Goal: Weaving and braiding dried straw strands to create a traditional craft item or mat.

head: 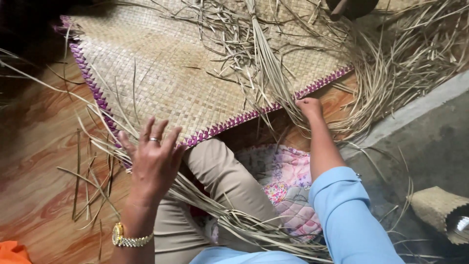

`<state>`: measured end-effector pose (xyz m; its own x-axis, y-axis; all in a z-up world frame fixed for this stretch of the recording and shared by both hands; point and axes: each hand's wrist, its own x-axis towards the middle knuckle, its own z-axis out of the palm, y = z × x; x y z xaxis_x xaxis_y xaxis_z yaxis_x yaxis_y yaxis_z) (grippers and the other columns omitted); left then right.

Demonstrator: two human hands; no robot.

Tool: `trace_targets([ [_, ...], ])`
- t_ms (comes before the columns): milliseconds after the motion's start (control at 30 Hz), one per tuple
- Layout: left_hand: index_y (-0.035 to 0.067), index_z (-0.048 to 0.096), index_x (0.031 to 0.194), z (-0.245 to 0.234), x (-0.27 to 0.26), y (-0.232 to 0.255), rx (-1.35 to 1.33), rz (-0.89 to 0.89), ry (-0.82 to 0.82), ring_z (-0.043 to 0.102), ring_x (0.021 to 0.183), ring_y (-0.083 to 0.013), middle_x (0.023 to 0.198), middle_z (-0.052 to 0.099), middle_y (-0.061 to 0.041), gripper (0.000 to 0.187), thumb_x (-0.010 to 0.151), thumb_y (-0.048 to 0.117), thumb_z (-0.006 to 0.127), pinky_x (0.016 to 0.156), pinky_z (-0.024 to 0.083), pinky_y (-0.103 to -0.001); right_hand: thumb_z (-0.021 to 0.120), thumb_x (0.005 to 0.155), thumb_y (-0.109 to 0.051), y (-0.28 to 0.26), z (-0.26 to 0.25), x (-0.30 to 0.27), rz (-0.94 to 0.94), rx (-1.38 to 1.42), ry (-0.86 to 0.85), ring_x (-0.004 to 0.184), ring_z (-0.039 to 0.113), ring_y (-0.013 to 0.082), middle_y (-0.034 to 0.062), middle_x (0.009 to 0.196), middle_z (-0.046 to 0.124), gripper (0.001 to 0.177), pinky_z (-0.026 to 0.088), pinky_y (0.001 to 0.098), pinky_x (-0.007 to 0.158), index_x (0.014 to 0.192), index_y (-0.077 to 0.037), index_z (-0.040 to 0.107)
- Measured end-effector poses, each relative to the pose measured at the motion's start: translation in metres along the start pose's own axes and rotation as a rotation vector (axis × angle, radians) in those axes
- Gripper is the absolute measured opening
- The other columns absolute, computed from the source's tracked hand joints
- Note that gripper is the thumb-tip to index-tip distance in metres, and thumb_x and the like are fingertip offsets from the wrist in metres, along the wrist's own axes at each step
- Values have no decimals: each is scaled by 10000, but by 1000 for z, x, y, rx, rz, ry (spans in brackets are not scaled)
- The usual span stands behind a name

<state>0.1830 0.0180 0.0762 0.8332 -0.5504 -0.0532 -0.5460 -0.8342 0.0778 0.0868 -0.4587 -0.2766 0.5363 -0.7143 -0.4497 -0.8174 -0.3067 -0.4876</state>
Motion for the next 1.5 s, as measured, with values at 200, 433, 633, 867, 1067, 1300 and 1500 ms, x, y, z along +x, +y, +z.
trace_targets([
  [200,219,726,1140,-3,-6,24,-101,164,230,445,1408,-330,1319,655,-110,248,908,302,744,1164,69,-707,603,873,-343,-54,-43,-25,-81,-270,222,894,704,370,33,839,742,181,582,515,808,895,-316,781],
  [433,118,697,1184,23,6,94,-649,486,314,628,1139,-351,1248,669,-131,275,919,77,635,949,511,-488,645,937,-261,-140,-90,-147,-705,-195,430,917,706,277,15,869,745,94,510,460,863,921,-211,723],
  [633,50,392,1516,69,46,130,-766,545,150,667,986,-416,1394,545,-206,657,879,-52,516,783,601,-497,673,820,-179,-154,-69,-224,-947,0,124,935,693,204,-10,889,735,88,473,356,922,897,-207,706],
  [867,73,581,1210,122,39,107,-514,508,3,665,750,-290,934,591,-91,465,769,118,721,575,596,-396,710,906,-154,-172,-85,-250,-713,389,-164,953,714,265,109,925,750,84,529,412,908,952,-101,755],
  [1067,164,600,751,77,1,113,-440,718,13,579,706,-224,712,558,-16,125,784,46,628,546,488,-331,751,818,-580,-175,-26,-164,-255,-155,-288,1298,559,392,164,1373,574,840,473,642,1014,1461,-145,428],
  [1300,17,503,811,-121,-46,67,-1060,997,-135,485,796,-277,742,457,-88,326,1108,134,438,783,402,-426,536,750,-65,-125,40,-71,-418,-452,-206,939,675,481,247,965,711,272,551,547,789,985,-69,672],
  [1500,33,624,1075,-109,-59,37,-366,552,65,635,751,-298,902,630,-110,173,922,70,554,614,509,-414,641,981,-169,-258,-128,-210,-244,49,-292,768,641,107,112,1193,714,254,527,161,605,1216,-84,690],
])
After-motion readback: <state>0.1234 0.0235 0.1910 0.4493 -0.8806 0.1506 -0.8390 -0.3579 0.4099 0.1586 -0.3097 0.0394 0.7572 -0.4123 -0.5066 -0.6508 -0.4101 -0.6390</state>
